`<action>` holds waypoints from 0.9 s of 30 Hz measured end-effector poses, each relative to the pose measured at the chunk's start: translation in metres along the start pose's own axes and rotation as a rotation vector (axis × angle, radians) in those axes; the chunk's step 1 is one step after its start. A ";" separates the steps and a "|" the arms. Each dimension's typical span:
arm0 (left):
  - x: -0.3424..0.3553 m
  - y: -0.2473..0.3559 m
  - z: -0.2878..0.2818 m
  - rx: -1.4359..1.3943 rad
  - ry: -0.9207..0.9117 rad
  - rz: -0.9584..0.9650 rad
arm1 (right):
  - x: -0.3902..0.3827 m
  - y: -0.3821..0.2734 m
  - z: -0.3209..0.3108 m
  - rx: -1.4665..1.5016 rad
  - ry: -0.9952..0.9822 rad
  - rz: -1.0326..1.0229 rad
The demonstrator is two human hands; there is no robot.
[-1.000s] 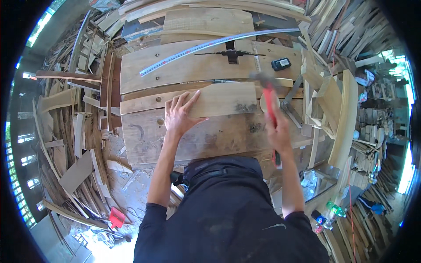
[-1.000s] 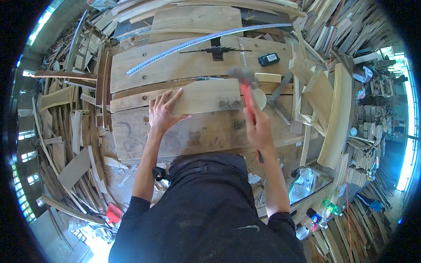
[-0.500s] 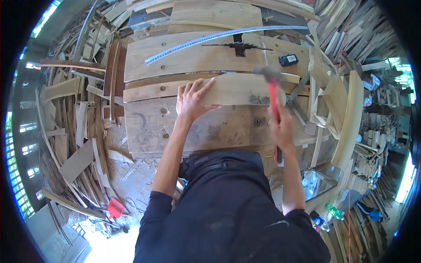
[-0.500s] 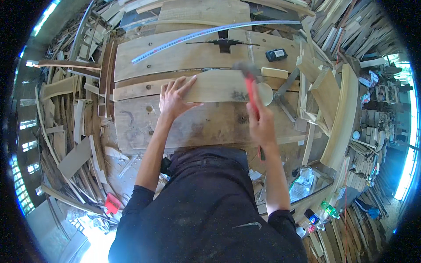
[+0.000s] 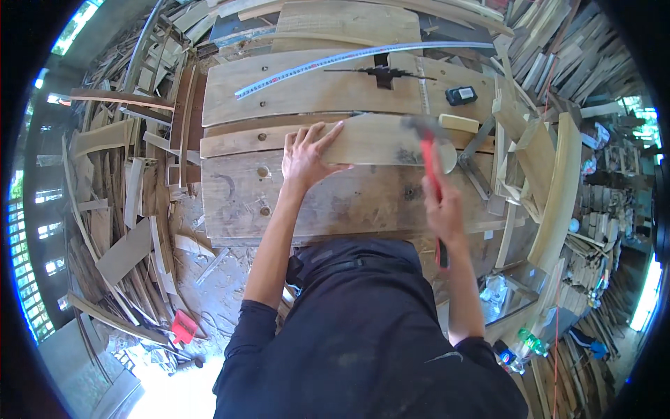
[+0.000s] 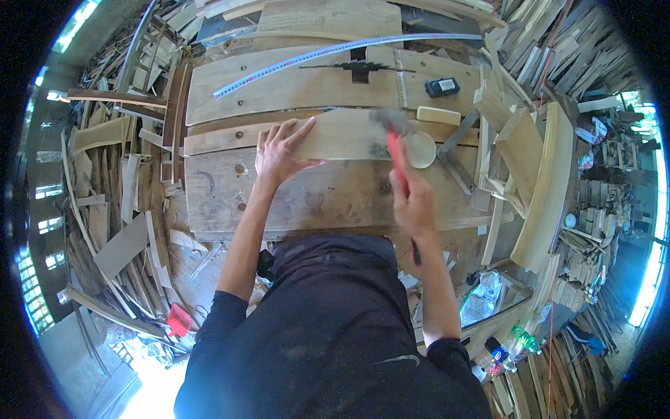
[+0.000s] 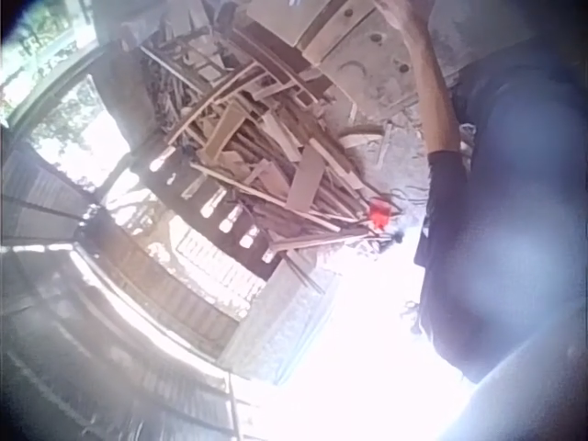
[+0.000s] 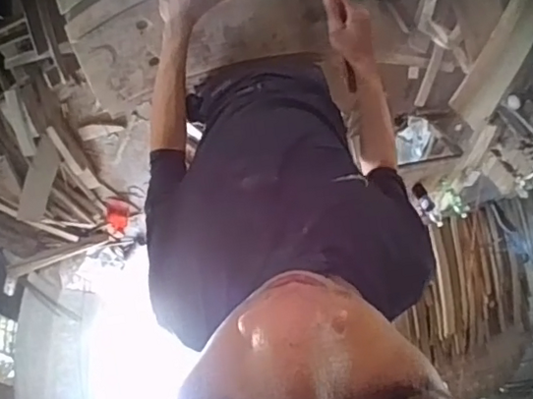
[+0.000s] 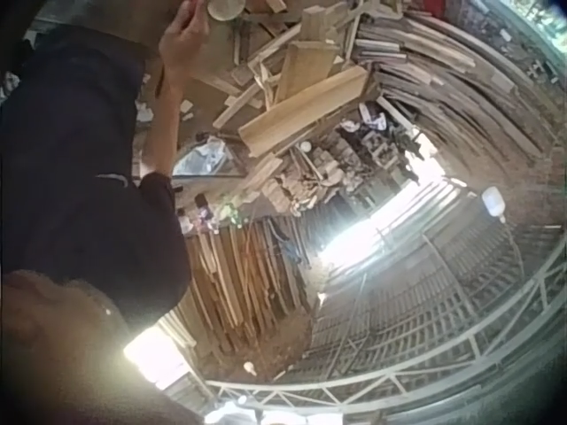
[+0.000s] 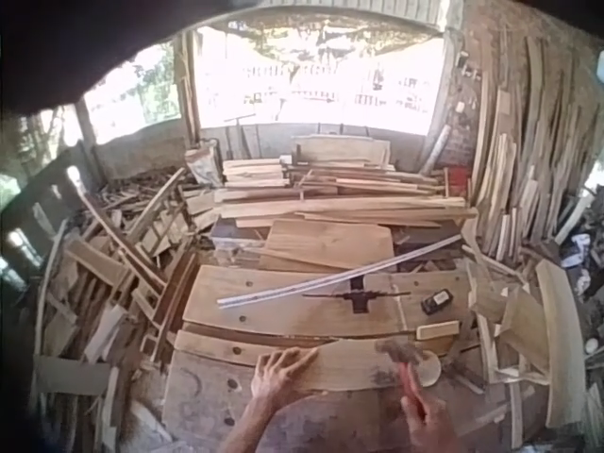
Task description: The person is sanding a wooden board, measuring it with a tape measure, and hammering it at a workbench.
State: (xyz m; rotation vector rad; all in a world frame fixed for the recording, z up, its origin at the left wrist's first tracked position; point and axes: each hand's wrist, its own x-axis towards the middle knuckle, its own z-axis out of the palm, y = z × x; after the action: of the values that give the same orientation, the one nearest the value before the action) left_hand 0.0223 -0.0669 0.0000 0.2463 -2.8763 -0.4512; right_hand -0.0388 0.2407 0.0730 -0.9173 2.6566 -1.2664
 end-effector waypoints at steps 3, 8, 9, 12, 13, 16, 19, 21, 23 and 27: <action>-0.007 -0.002 0.002 0.002 0.014 -0.006 | 0.026 -0.042 -0.033 0.096 0.184 0.120; -0.006 -0.002 0.002 0.001 0.022 -0.007 | 0.022 -0.037 -0.036 0.118 0.193 0.134; -0.006 -0.002 0.002 0.004 0.022 -0.005 | 0.015 -0.023 -0.028 -0.046 0.117 0.028; -0.003 0.003 0.000 0.012 0.027 0.019 | -0.008 0.018 0.009 -0.100 0.036 -0.079; -0.004 0.002 0.000 0.013 0.015 0.015 | -0.004 0.018 0.009 -0.100 0.041 -0.084; -0.002 -0.001 0.001 0.022 0.028 0.018 | 0.008 0.006 0.001 -0.097 0.085 -0.148; -0.007 -0.003 0.002 0.045 0.050 0.017 | 0.035 -0.048 -0.035 0.123 0.168 0.085; -0.006 -0.002 0.000 0.010 0.006 -0.005 | 0.042 -0.057 -0.046 0.221 0.249 0.074; -0.003 -0.003 -0.003 0.007 -0.005 0.016 | 0.035 -0.042 -0.041 0.149 0.260 0.044; -0.002 -0.005 -0.005 -0.018 -0.032 0.030 | 0.007 -0.026 -0.008 0.059 0.056 0.145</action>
State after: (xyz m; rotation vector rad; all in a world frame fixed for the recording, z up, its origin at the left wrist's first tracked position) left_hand 0.0255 -0.0722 0.0027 0.1938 -2.9019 -0.4795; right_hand -0.0342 0.2292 0.0986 -0.6781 2.6559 -1.3480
